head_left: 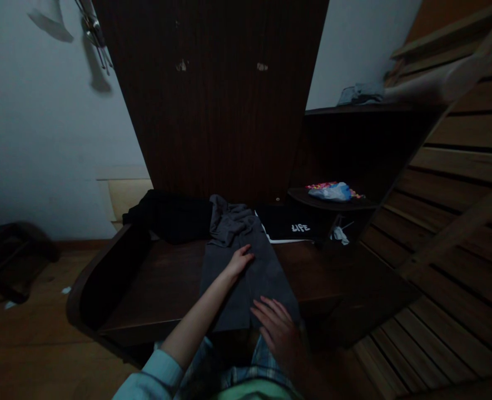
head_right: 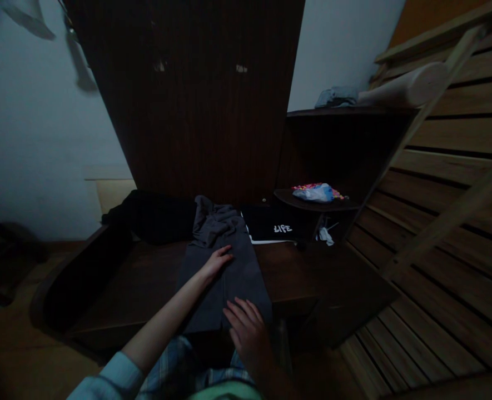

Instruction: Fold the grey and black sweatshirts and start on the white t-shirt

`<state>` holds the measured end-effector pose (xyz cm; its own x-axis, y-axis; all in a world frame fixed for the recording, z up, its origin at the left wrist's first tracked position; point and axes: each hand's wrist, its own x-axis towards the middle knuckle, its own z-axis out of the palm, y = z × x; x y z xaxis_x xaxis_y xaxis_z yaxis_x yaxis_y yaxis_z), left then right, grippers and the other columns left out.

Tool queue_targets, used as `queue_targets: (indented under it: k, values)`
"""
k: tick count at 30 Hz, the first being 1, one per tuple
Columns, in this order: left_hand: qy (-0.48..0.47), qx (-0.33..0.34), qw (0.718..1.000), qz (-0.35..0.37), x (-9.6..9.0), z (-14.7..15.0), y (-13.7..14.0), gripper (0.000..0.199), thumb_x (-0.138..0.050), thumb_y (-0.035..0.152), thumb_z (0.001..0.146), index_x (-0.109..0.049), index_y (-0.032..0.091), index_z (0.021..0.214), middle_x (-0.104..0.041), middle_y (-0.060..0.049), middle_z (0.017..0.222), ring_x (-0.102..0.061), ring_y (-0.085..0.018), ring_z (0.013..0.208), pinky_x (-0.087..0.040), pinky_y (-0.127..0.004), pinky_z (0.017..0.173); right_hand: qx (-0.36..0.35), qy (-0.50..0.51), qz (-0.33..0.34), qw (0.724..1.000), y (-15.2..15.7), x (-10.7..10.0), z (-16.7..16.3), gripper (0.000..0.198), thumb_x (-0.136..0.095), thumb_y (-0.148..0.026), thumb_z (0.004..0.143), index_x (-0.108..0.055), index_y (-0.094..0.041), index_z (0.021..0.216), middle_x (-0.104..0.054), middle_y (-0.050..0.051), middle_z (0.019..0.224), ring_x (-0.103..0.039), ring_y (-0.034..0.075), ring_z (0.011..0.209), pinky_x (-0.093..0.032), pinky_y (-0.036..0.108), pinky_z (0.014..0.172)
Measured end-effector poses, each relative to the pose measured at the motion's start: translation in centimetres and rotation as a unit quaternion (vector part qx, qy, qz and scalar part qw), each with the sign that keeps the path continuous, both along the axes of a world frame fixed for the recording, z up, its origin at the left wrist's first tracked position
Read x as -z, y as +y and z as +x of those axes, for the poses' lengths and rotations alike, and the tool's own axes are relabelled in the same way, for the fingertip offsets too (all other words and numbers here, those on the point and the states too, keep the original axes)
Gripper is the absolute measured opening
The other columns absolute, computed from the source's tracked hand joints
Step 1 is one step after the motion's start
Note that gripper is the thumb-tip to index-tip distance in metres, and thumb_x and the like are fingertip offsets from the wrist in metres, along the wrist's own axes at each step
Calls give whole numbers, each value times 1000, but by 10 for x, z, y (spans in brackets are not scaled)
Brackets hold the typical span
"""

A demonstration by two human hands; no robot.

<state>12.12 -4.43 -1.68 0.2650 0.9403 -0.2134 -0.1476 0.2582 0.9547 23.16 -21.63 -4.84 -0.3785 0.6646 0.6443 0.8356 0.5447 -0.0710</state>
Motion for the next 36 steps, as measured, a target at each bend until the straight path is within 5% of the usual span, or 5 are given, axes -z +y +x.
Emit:
queue_targets:
  k: [8,20,31,34,36]
  values:
    - [-121,3,992,-20,-7,2,5,77,-41,-4,54,-38,18,128,-64,-4,103,-62,-14,84,-50,-27,75,-37,-17,18,999,2,2,8,39,-36,-7,78,-54,-20,110,-61,3,111,-51,16,108,-45,35,87]
    - [-38,1,999,-12,-17,17,32,63,-51,2,61,-45,12,122,-67,-5,83,-63,-12,67,-50,-27,73,-26,-1,13,1000,3,-8,5,35,-37,-6,78,-58,-20,102,-63,4,107,-53,17,105,-46,38,86]
    - [104,-9,991,86,-19,10,34,66,-50,-1,58,-44,15,122,-49,-10,124,-48,-23,111,-39,-35,93,-58,7,1,998,0,-10,2,31,-36,-8,80,-58,-18,99,-65,4,102,-56,16,101,-47,37,86]
    - [230,-26,940,250,-22,6,22,65,-51,-1,58,-44,15,122,-21,-8,142,-19,-24,130,-21,-35,105,-58,12,-2,998,1,-8,2,32,-36,-8,80,-58,-19,100,-66,4,101,-56,16,102,-47,37,87]
    - [358,-6,855,374,-22,2,12,60,-51,4,64,-43,16,122,-15,-8,144,-12,-24,131,-15,-39,106,-57,16,-4,998,2,-9,1,32,-36,-9,80,-58,-19,101,-66,4,101,-55,16,103,-46,37,87]
